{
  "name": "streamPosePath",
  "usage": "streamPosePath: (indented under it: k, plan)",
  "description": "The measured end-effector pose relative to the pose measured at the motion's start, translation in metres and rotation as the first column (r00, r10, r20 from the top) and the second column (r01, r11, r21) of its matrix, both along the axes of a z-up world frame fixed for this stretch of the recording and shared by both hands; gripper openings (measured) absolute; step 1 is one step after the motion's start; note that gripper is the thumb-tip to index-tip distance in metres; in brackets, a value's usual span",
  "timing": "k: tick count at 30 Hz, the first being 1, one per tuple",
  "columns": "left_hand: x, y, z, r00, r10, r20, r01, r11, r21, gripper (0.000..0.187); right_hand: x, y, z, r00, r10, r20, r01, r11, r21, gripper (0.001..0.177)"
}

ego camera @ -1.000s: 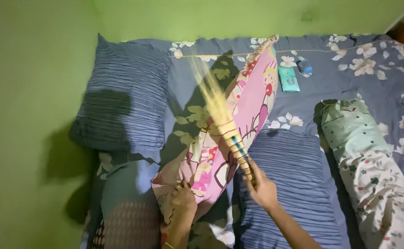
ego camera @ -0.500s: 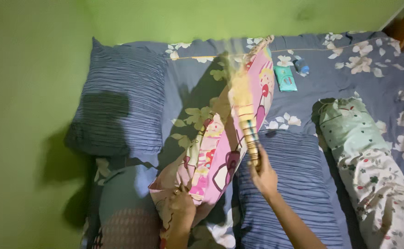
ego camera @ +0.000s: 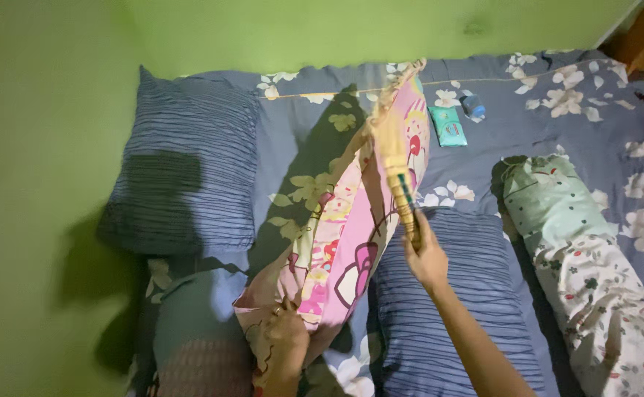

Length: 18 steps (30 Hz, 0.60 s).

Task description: The person uses a small broom to repeatedly hit and sweep a pink pillow with a cartoon character on it. They then move the pink pillow aside and perform the same action on a blue pillow lying on the bed.

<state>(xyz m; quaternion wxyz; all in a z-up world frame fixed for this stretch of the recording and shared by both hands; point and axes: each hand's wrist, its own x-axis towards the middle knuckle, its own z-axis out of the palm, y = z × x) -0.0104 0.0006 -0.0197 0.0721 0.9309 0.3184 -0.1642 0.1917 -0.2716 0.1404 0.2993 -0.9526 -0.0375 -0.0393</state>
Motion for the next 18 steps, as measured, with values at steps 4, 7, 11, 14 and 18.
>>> streamPosePath:
  k: [4,7,11,14,18]
  plan:
    - [0.003,0.000,-0.008,1.000,-0.013,0.008,0.013,1.000,-0.005,0.053,0.009,0.008,0.010,0.986,-0.113,0.126,0.101,0.991,0.092,0.076]
    - [0.008,0.000,-0.024,0.998,0.063,-0.028,-0.064,0.998,-0.012,0.039,0.028,0.012,-0.002,0.997,-0.067,0.030,0.068,0.997,-0.037,0.080]
    - [0.005,-0.002,-0.026,0.998,0.065,0.001,-0.065,0.998,-0.026,0.039,0.041,0.012,-0.004,0.979,-0.057,-0.198,0.005,0.968,-0.250,0.082]
    - [0.008,-0.004,-0.018,0.991,0.113,-0.065,-0.116,0.992,-0.046,0.038,0.041,0.012,0.012,0.990,-0.069,-0.124,0.043,0.979,-0.200,0.079]
    - [0.011,0.002,-0.002,0.992,0.046,-0.118,-0.054,0.996,-0.064,0.043,0.033,0.013,0.023,0.964,-0.074,0.256,0.076,0.997,0.002,0.076]
